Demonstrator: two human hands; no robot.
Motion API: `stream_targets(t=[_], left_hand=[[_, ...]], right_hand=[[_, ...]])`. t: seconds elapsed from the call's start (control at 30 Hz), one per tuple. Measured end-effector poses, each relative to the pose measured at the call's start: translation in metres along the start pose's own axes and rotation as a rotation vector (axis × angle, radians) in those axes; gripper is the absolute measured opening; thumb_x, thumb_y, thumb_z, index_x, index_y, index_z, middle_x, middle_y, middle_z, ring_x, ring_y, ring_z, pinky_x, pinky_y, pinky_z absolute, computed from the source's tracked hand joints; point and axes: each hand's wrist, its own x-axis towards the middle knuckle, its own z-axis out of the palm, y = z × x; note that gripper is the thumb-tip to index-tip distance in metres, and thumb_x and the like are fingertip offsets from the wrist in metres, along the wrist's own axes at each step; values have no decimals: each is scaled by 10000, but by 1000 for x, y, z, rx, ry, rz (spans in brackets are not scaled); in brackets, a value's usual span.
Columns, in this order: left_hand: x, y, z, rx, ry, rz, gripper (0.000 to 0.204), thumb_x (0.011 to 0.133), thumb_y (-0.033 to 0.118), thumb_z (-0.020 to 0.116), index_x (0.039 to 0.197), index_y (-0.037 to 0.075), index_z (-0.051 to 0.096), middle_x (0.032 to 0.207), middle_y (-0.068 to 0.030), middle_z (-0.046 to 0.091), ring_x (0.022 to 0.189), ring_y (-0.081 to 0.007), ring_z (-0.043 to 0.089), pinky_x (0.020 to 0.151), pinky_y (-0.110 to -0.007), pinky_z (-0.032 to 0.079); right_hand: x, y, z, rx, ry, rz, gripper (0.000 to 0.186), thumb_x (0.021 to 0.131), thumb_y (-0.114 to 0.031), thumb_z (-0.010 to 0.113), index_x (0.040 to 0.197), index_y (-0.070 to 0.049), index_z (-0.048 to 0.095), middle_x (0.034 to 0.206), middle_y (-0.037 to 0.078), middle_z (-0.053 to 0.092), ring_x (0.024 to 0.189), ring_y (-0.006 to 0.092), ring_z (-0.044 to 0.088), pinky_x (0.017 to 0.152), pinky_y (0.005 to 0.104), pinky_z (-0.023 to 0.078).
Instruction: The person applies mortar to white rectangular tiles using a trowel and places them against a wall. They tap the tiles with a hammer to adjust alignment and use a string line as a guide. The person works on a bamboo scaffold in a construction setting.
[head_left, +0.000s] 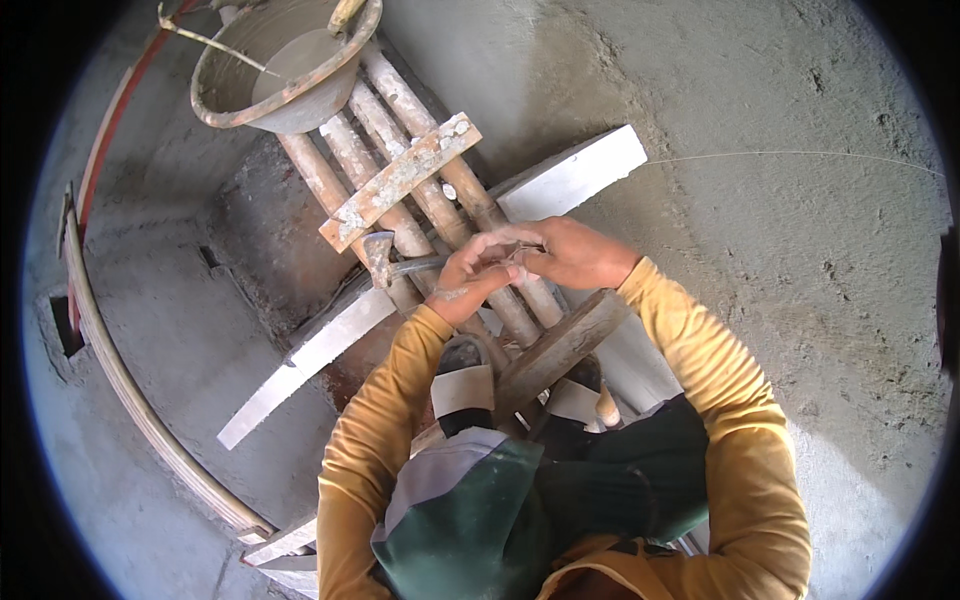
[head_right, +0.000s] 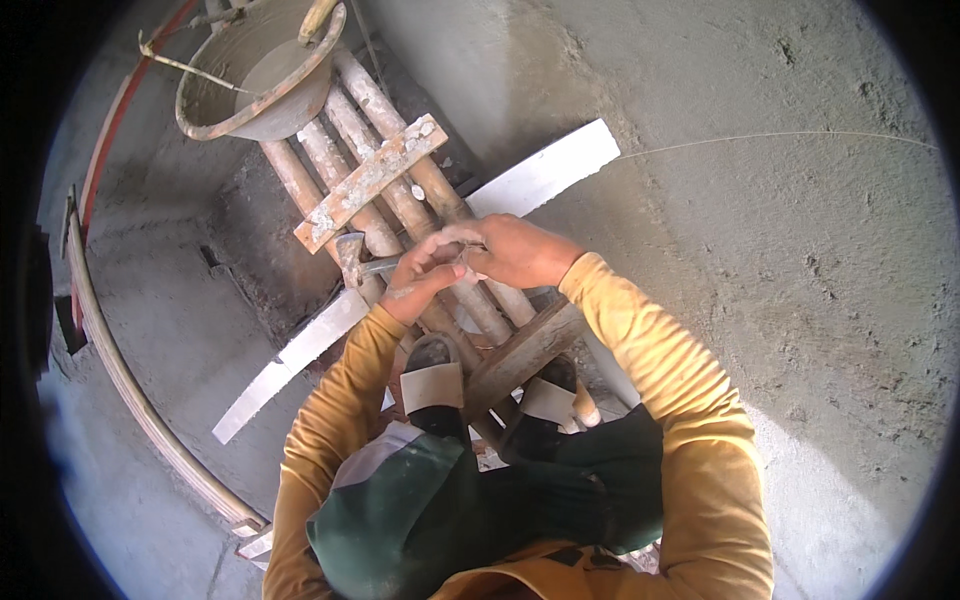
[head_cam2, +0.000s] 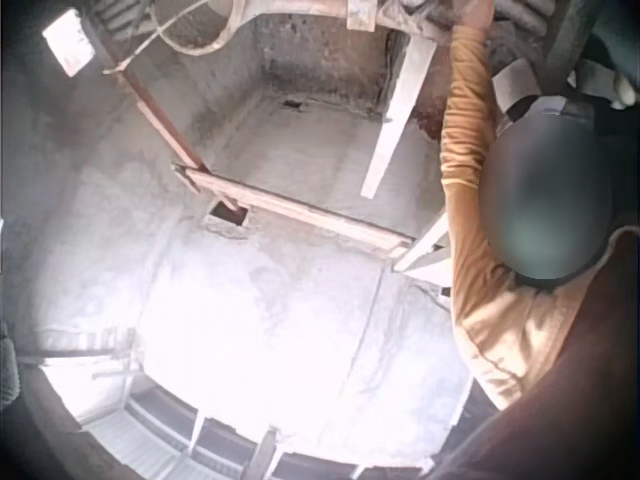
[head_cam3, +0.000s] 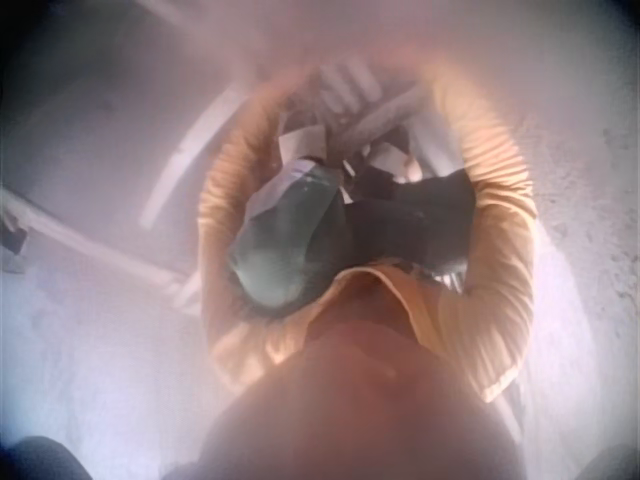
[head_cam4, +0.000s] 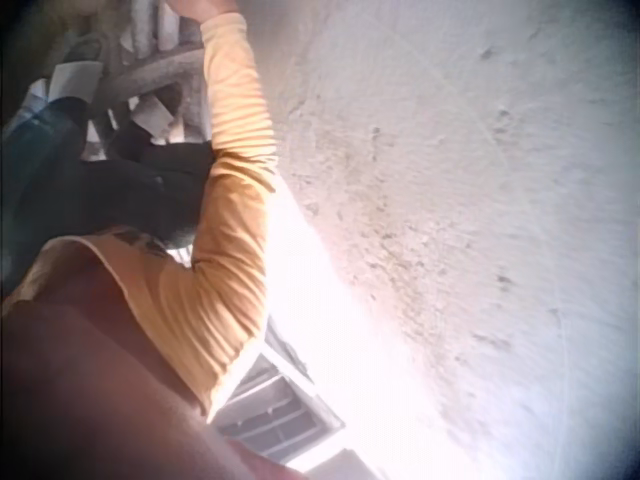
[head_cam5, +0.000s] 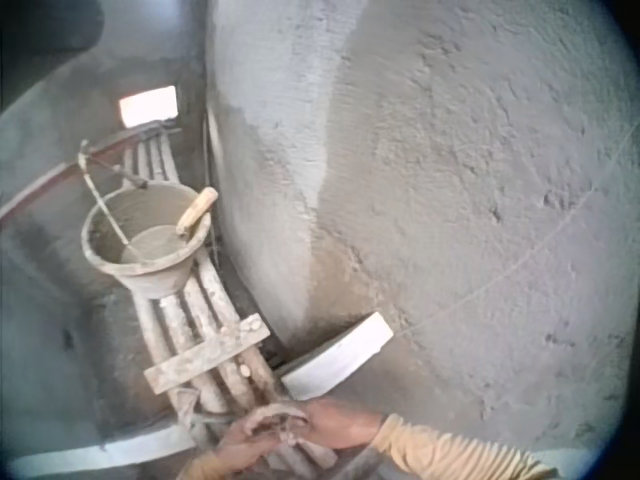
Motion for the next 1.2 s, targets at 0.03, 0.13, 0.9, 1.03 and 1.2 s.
stream_targets(t=[0.03,0.13,0.9,1.03,1.2], left_hand=[[0,-3,0,-42,9,-115,530,902,150,674,1372,46,453,1231,-99,587,1132,-173,555,939,-328,484],[0,-14,3,103,114,-109,402,921,141,642,1297,38,543,1091,-61,658,1004,-129,597,871,-278,480],[-26,-32,-17,-109,466,-55,139,936,231,630,906,96,612,852,-20,665,551,-46,461,500,-202,369],[-47,-10,-33,-79,589,-64,140,963,266,591,922,133,574,790,-71,713,448,-35,417,409,-200,303],[-70,17,-32,-101,614,17,123,946,220,613,933,113,553,728,-104,686,387,-40,375,371,-188,242]], right_hand=[[-1,2,1,-7,21,41,499,881,-182,516,1335,23,478,892,243,666,892,336,665,861,392,483],[-5,7,3,22,44,202,598,881,-179,529,1406,58,368,865,230,681,886,315,680,859,378,488],[13,44,60,200,23,98,639,878,-283,628,1417,-26,399,1035,240,657,979,408,615,889,455,476],[37,75,91,-372,236,208,514,847,-323,655,1258,-32,551,1175,175,617,1124,324,573,989,424,428],[65,97,135,-599,243,210,310,849,-255,606,1096,-68,618,1074,123,580,1127,310,537,1017,429,377]])
